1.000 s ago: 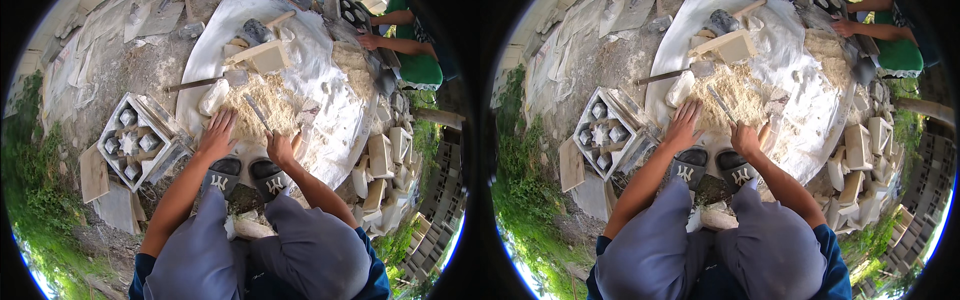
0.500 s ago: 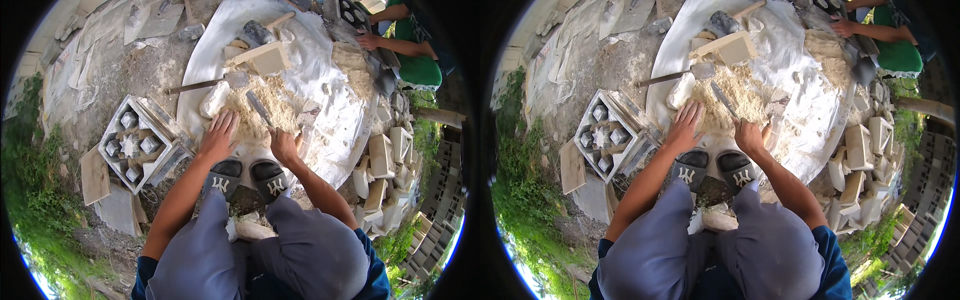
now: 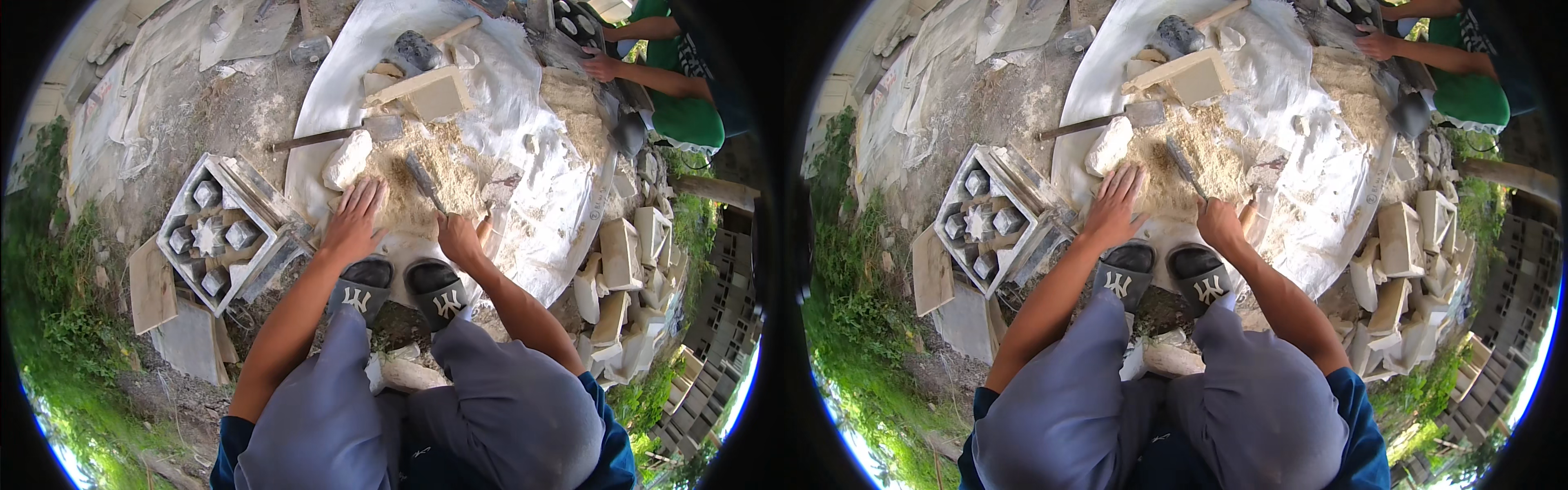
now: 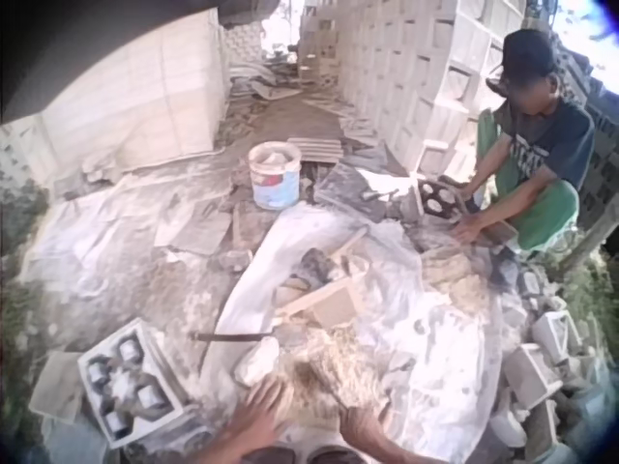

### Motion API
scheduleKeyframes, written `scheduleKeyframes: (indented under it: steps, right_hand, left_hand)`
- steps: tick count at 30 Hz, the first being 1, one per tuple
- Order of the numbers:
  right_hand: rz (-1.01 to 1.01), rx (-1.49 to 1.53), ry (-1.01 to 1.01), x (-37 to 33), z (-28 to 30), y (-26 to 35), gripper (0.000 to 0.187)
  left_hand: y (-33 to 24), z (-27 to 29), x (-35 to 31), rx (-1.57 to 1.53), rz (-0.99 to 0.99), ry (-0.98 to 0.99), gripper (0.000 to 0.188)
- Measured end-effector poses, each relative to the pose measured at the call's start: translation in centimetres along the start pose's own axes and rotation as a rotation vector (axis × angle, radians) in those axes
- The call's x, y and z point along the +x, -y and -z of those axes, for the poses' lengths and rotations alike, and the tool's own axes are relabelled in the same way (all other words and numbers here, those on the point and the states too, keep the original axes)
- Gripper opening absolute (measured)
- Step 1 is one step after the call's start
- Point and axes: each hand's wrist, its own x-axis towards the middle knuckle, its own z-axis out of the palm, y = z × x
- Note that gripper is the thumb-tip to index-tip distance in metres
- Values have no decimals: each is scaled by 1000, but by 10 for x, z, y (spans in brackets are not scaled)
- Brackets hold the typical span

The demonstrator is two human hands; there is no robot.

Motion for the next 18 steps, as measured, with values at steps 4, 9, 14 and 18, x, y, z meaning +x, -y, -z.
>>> scheduleKeyframes:
  steps: [4,9,14,18]
  right_hand:
    - [30,-59,51,0,3,5,51]
    - [62,1,27,3,-6,0,48]
    - [72,-6,108,2,8,19,51]
    - [13,-77,142,-2,-1,7,54]
  left_hand:
    - [0,1,-6,-11,26,40,98]
    - [0,-1,2,-3,-3,0,99]
    - [5,-1,-6,-6,11,20,98]
    - [0,-1,1,-15,4,13,97]
